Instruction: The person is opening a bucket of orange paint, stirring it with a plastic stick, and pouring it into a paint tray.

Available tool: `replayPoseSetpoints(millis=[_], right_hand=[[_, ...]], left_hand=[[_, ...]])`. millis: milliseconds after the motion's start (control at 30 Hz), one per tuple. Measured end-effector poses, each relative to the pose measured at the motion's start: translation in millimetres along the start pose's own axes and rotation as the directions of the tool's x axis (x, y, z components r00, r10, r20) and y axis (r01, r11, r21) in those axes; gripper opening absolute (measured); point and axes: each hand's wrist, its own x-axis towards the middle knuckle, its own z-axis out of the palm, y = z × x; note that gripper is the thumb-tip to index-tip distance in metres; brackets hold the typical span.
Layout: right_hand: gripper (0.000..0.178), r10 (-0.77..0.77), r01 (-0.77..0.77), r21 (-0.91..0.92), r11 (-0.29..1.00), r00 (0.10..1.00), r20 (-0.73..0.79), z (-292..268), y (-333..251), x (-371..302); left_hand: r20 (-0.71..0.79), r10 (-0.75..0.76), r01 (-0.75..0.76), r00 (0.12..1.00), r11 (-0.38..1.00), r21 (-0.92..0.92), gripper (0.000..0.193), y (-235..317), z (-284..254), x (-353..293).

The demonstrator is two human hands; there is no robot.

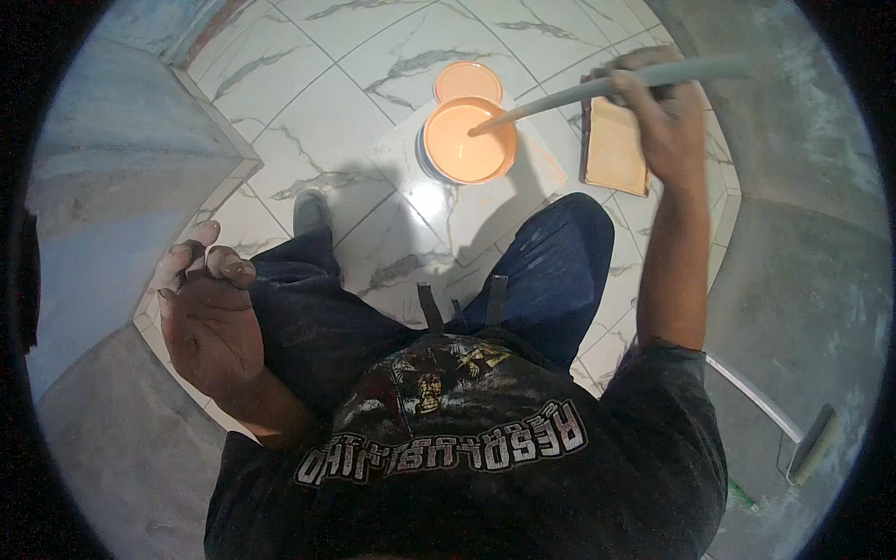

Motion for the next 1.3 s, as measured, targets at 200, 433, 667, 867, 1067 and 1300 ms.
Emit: replayPoseSetpoints(millis=[200, 433, 667, 867, 1067, 1300], right_hand=[[0.018, 0.091, -0.086, -0.151, 0.985, 0.995, 0.029, 86, 83, -1], [0.014, 0.259, -0.169, 0.518, 0.839, 0.960, -0.107, 142, 116, 12], [0.028, 0.451, -0.366, 0.546, 0.754, 0.892, -0.024, 205, 110, -9], [0.033, 0.415, -0.298, 0.356, 0.885, 0.852, -0.319, 174, 131, -5], [0.032, 0.325, -0.015, 0.507, 0.862, 0.784, -0.530, 195, 147, 36], [0.038, 0.371, -0.309, 0.327, 0.893, 0.916, -0.149, 167, 143, -20]], left_hand=[[0.000, 0.014, -0.014, 1.000, 0.999, 0.036, 0.043, 0, 1, -1], [-0.022, 0.005, -0.003, 1.000, 0.997, 0.080, 0.043, 2, 1, -5], [0.016, 0.019, -0.020, 1.000, 0.998, 0.065, 0.042, 1, -2, -3], [0.006, 0.035, -0.036, 0.999, 0.999, 0.039, 0.041, 4, -8, -3], [0.013, 0.013, -0.014, 1.000, 0.998, 0.066, 0.042, 4, -10, 3], [0.012, 0.021, -0.021, 1.000, 1.000, -0.008, 0.042, 4, -12, 2]])
